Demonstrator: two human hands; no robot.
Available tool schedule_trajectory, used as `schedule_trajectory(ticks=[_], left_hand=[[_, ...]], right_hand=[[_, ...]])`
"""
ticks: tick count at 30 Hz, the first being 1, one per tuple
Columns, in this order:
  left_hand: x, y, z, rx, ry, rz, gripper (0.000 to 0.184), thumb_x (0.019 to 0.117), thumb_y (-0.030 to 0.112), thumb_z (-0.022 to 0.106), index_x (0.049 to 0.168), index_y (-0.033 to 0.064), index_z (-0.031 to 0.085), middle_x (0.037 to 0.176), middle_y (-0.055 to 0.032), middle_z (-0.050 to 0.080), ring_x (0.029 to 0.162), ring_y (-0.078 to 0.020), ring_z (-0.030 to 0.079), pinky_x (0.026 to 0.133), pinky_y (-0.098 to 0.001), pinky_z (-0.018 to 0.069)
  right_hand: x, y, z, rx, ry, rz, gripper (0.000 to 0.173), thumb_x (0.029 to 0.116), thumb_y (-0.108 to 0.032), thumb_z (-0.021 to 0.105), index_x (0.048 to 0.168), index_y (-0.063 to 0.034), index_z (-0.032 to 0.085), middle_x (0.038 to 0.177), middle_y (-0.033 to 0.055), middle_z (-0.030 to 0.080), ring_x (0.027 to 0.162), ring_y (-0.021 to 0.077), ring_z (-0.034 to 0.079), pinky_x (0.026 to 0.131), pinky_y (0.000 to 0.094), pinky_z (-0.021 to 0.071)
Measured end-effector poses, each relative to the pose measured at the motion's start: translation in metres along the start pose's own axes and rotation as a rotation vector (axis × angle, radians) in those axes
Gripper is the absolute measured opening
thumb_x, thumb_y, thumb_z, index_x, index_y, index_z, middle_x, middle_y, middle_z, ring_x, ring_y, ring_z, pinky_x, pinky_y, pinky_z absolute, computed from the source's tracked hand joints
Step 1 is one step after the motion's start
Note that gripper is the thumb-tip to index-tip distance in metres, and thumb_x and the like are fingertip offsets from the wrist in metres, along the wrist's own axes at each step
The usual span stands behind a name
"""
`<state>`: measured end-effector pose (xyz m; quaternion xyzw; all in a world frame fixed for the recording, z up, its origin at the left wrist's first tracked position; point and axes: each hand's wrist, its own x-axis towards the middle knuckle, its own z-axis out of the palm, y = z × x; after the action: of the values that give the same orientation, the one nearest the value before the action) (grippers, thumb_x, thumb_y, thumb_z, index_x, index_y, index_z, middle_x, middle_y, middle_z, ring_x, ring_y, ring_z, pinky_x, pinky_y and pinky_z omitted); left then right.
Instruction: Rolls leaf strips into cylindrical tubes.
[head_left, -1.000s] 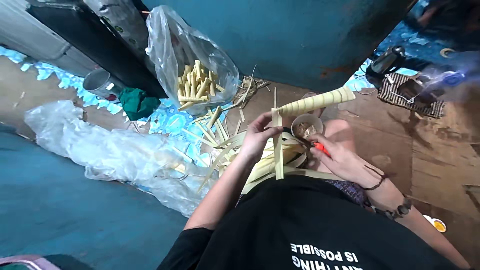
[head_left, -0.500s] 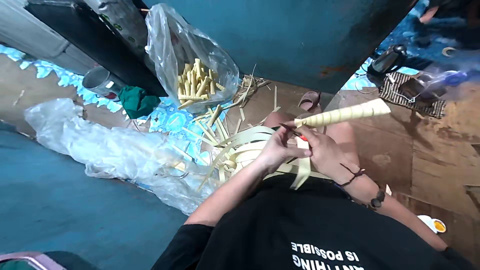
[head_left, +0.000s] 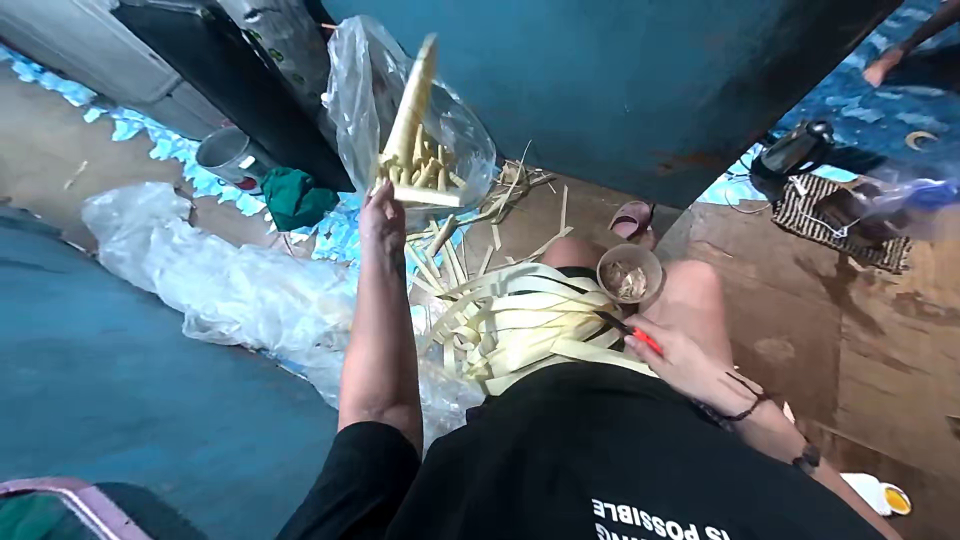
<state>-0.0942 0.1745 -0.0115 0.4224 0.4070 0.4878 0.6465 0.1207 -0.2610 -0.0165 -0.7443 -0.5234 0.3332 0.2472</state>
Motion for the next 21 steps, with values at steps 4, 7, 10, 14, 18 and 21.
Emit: schedule_trajectory(ticks=[4,7,10,14,18,21], left_hand=[[-0.015,-0.055,-0.044,0.327,0.285,-0.042,0.079,0.0927,0.019,0.075,0.154,-0.0002,0.030,0.143,-0.0213,0.049,0.120,-0.0242,0.056,0.099,-0.0395,0.0504],[-0.057,-0.086,-0.051,0.512,0.131,-0.008,0.083,0.0899,0.016,0.077,0.155,-0.0051,0.030,0.156,-0.0288,0.037,0.140,-0.0373,0.043,0.112,-0.0492,0.0403],[-0.101,-0.094,-0.042,0.614,-0.113,-0.012,0.069,0.0929,0.011,0.073,0.150,-0.0043,0.038,0.152,-0.0253,0.045,0.133,-0.0329,0.053,0.107,-0.0460,0.0479],[-0.141,-0.078,-0.020,0.803,-0.469,0.119,0.040,0.0967,0.015,0.068,0.131,-0.0033,0.060,0.132,-0.0205,0.063,0.117,-0.0279,0.064,0.098,-0.0461,0.0532],[-0.173,-0.058,0.005,0.882,-0.796,0.241,0.018,0.0988,0.015,0.064,0.104,-0.0003,0.072,0.101,-0.0114,0.072,0.095,-0.0207,0.069,0.086,-0.0446,0.0558],[-0.187,-0.064,0.023,0.934,-0.919,0.335,0.016,0.0976,0.017,0.067,0.101,0.0013,0.073,0.098,-0.0103,0.072,0.095,-0.0208,0.070,0.087,-0.0439,0.0562]], right_hand=[[-0.003,0.002,-0.002,0.023,-0.079,0.037,0.036,0.1079,-0.029,0.047,0.132,-0.0042,0.058,0.084,0.0116,0.066,0.070,0.0219,0.065,0.069,0.0421,0.0555],[-0.003,0.003,-0.008,-0.010,-0.210,0.119,0.035,0.1071,-0.028,0.052,0.128,-0.0001,0.055,0.095,0.0171,0.065,0.081,0.0281,0.066,0.077,0.0470,0.0545],[0.003,0.016,-0.004,-0.094,-0.256,0.133,0.033,0.1042,-0.029,0.059,0.118,0.0004,0.063,0.104,0.0199,0.066,0.095,0.0326,0.066,0.086,0.0511,0.0523],[0.009,0.034,0.007,-0.172,-0.202,0.118,0.035,0.1034,-0.033,0.060,0.121,-0.0045,0.071,0.118,0.0201,0.067,0.110,0.0364,0.065,0.099,0.0558,0.0491],[0.005,0.034,0.008,-0.067,-0.294,0.102,0.032,0.1055,-0.027,0.057,0.113,-0.0003,0.073,0.111,0.0200,0.071,0.105,0.0323,0.068,0.099,0.0515,0.0506],[0.002,0.037,0.010,-0.047,-0.272,0.107,0.032,0.1052,-0.027,0.057,0.112,-0.0007,0.074,0.111,0.0193,0.072,0.105,0.0312,0.069,0.099,0.0508,0.0507]])
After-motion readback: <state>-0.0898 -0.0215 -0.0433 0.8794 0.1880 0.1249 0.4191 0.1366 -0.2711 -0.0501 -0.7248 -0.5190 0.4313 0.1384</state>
